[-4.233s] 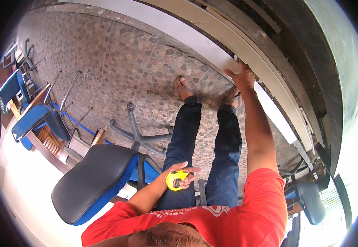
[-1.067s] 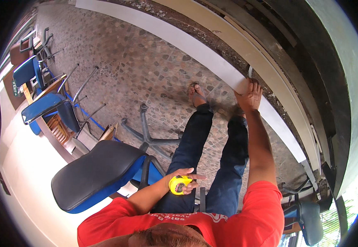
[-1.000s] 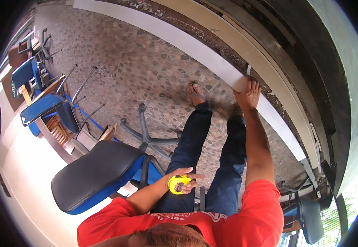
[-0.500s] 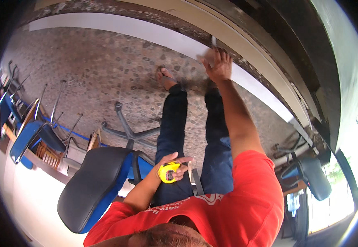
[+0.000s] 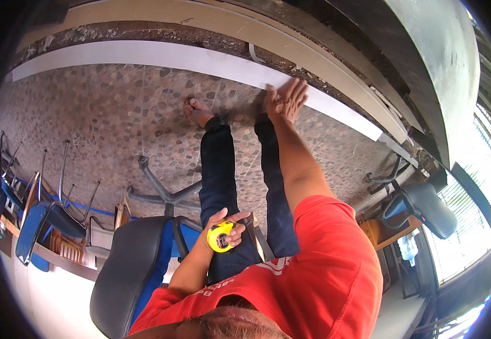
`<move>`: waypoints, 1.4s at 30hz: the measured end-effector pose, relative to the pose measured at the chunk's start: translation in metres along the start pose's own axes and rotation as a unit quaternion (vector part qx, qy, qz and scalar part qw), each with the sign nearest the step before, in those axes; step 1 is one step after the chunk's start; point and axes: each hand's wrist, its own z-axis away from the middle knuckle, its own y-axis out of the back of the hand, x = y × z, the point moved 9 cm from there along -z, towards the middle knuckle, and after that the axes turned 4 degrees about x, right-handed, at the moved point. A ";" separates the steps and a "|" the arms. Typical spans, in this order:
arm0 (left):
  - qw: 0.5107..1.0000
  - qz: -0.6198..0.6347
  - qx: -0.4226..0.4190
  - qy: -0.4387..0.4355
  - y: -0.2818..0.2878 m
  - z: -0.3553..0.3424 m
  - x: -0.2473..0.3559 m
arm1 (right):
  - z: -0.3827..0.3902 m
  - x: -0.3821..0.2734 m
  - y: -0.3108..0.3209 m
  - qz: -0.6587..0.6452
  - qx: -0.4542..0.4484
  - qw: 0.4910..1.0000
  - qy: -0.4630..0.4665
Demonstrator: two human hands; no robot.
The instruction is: The person walks through a room, picks up a long white panel, and uses a tape measure to measure it. They then carry the panel to another area and place it against a tiled wall, continuing to measure and adjust its position.
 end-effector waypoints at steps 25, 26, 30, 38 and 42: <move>1.000 -0.016 -0.016 0.006 0.006 0.001 -0.001 | 0.018 -0.070 -0.014 0.000 -0.049 0.994 0.101; 1.000 -0.016 -0.015 0.005 0.006 0.000 -0.001 | 0.018 -0.070 -0.013 -0.001 -0.064 0.993 0.101; 1.000 -0.010 -0.012 0.006 0.009 0.000 -0.002 | 0.020 -0.072 -0.007 0.009 -0.109 0.990 0.092; 1.000 0.002 -0.016 0.003 0.007 0.000 -0.001 | 0.015 -0.068 -0.004 -0.035 -0.059 0.995 0.079; 1.000 -0.004 0.002 0.010 0.006 0.000 -0.002 | -0.022 -0.054 0.019 -0.107 0.126 0.981 0.103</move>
